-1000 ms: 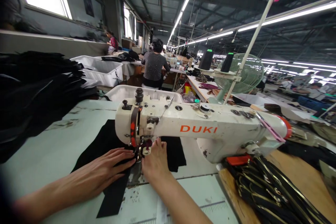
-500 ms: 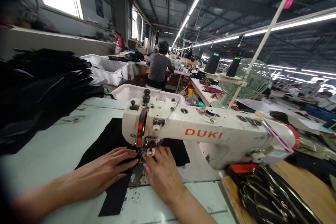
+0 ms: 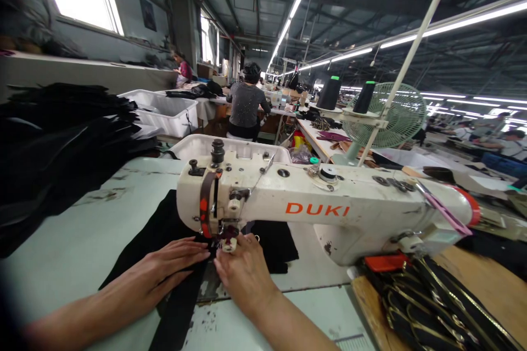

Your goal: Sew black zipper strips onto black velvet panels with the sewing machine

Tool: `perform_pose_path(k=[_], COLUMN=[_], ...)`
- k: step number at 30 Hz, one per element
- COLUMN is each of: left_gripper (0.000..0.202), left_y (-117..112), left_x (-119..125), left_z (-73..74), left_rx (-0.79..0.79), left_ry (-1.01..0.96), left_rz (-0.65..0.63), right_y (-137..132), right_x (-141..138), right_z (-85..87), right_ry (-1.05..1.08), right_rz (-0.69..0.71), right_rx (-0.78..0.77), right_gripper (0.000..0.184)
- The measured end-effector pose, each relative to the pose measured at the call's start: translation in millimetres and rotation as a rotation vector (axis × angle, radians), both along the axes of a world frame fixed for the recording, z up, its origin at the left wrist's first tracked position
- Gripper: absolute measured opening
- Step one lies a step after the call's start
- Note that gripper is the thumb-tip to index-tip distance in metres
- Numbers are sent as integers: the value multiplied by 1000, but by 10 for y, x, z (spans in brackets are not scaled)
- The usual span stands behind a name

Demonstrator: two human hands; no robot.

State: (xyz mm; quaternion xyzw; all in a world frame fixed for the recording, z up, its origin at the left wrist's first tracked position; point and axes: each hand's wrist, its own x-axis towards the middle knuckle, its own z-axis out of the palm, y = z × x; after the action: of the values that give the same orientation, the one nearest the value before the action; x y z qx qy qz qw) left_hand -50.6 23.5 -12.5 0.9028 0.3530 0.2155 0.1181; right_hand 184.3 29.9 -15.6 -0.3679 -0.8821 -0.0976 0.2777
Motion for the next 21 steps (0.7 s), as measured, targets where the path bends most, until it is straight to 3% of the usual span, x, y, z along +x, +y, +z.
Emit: perform_pose_path(k=[7,10,15,18,21], left_gripper=[64,72,78,82,82], left_y=[-38,-20,43,97,147], left_x=[64,61,75,69,32], left_z=[177,162,200,127,-55], left_rx=[180,251,214,233,272], left_ry=[250,266,238,212,210], left_rz=[-166,-170,-171,-179,-186], right_y=[-27,-47,-50,-44,-33], right_x=[5,18,29,32,36], right_z=[-51,-79,-52,-22,-38], right_ry=[11,45,87,118,129], right_rz=[-21,-22,3,10,8], right_rx=[20,40,33,6,-13], right_gripper=[6,11,18,19,17])
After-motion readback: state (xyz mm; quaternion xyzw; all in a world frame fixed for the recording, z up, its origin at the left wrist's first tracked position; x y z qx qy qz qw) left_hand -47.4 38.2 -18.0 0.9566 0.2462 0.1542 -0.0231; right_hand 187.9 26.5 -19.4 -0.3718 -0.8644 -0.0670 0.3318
